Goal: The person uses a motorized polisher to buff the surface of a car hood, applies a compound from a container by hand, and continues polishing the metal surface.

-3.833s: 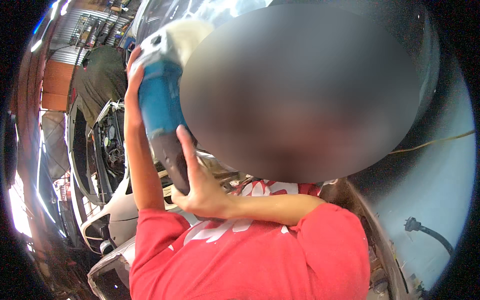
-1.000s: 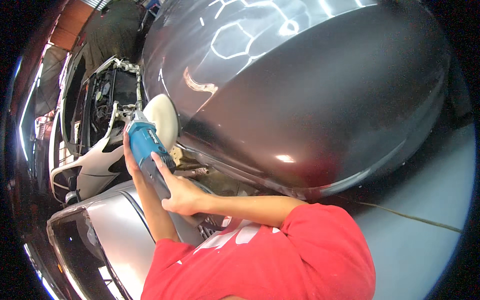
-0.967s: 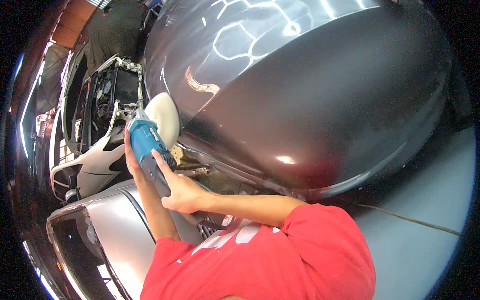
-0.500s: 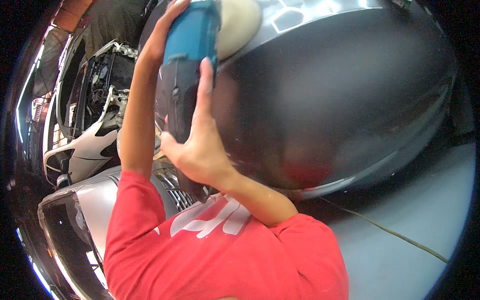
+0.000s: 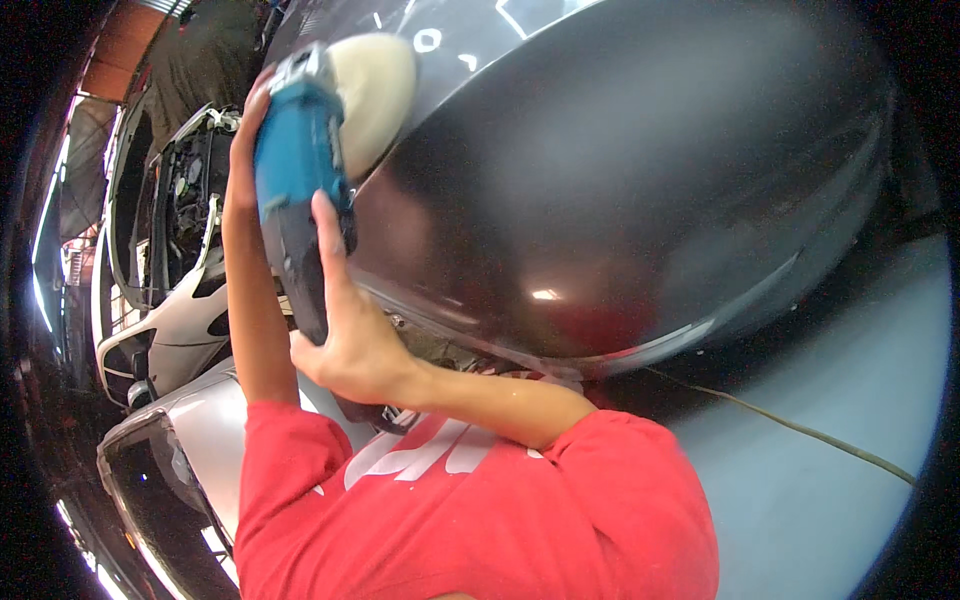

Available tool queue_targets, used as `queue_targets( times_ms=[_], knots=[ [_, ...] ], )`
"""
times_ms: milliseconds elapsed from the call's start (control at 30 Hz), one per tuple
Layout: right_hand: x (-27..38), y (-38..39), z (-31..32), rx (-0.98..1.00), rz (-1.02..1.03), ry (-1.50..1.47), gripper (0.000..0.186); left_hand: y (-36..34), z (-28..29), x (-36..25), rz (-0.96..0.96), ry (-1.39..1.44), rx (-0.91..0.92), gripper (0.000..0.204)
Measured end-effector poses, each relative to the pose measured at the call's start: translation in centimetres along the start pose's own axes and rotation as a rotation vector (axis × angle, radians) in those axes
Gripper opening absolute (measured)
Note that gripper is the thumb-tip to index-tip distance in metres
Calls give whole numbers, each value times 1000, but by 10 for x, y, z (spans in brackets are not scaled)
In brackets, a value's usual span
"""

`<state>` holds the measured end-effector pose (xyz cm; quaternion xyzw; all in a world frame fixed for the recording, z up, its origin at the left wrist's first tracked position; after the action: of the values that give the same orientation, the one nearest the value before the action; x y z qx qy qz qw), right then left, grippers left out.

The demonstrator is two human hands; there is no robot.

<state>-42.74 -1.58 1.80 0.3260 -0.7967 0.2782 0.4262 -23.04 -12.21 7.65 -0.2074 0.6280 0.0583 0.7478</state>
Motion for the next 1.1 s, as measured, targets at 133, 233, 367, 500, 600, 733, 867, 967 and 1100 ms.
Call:
queue_targets(
  times_ms=[133,233,367,500,600,733,867,967,1100],
  knots=[
    [-37,11,-37,83,42,147,113,76,66,28,170,121,-219,58],
    [-60,11,-59,251,-123,147,113,127,123,55,168,164,-401,59],
    [-75,0,-69,409,-247,180,112,167,171,83,199,191,-553,56],
    [-56,-19,-55,449,-290,231,111,157,165,93,252,284,-559,69],
    [-35,-26,-33,370,-301,265,109,109,120,83,204,350,-435,78],
    [20,-34,15,99,-35,271,105,27,43,48,145,220,-282,70],
    [78,-35,54,-158,3,151,100,-69,-40,47,77,420,1,73],
    [100,-40,72,-241,98,230,98,-96,-87,38,71,478,42,71],
    [89,-47,69,-246,104,218,100,-88,-79,39,41,441,-48,67]
  ],
)
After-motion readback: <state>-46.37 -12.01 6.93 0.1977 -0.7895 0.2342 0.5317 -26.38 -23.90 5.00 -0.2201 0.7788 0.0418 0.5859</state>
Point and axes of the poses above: each hand's wrist, its own y-axis away from the middle knuckle, its own z-axis out of the back of the hand, x = y × z, the point moved 8 cm from there along -y, towards the middle knuckle
